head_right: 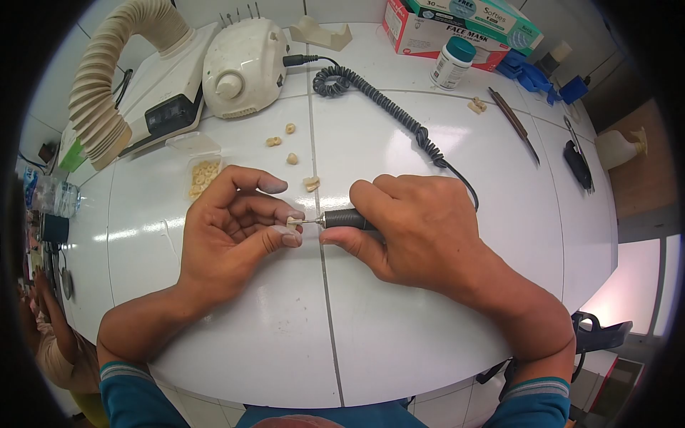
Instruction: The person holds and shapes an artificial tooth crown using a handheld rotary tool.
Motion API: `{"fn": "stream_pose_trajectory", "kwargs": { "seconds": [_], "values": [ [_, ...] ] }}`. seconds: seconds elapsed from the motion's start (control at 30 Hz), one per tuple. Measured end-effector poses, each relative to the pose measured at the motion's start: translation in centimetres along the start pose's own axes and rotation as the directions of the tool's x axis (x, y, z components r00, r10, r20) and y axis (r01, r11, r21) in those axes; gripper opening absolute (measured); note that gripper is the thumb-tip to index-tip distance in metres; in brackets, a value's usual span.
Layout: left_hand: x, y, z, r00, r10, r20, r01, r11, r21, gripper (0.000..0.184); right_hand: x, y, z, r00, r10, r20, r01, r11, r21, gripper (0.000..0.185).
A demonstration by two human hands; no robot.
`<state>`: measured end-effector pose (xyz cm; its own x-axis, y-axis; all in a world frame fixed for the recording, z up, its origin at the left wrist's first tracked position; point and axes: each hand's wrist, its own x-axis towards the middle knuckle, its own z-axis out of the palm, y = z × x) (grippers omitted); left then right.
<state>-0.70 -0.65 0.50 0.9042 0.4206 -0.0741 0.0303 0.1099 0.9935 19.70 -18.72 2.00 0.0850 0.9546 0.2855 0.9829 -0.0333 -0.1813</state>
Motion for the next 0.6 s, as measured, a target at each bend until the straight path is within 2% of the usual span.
{"fn": "stream_pose_trajectory", "kwargs": {
  "seconds": [0.6],
  "values": [
    [-0.17, 0.11, 0.11, 1.0, 0.006, 0.015, -0.007, 0.998, 0.059, 0.045, 0.11, 0.04, -0.14, 1.0, -0.01, 0.024, 0.01, 1.0, 0.002, 0.054]
  ]
}}
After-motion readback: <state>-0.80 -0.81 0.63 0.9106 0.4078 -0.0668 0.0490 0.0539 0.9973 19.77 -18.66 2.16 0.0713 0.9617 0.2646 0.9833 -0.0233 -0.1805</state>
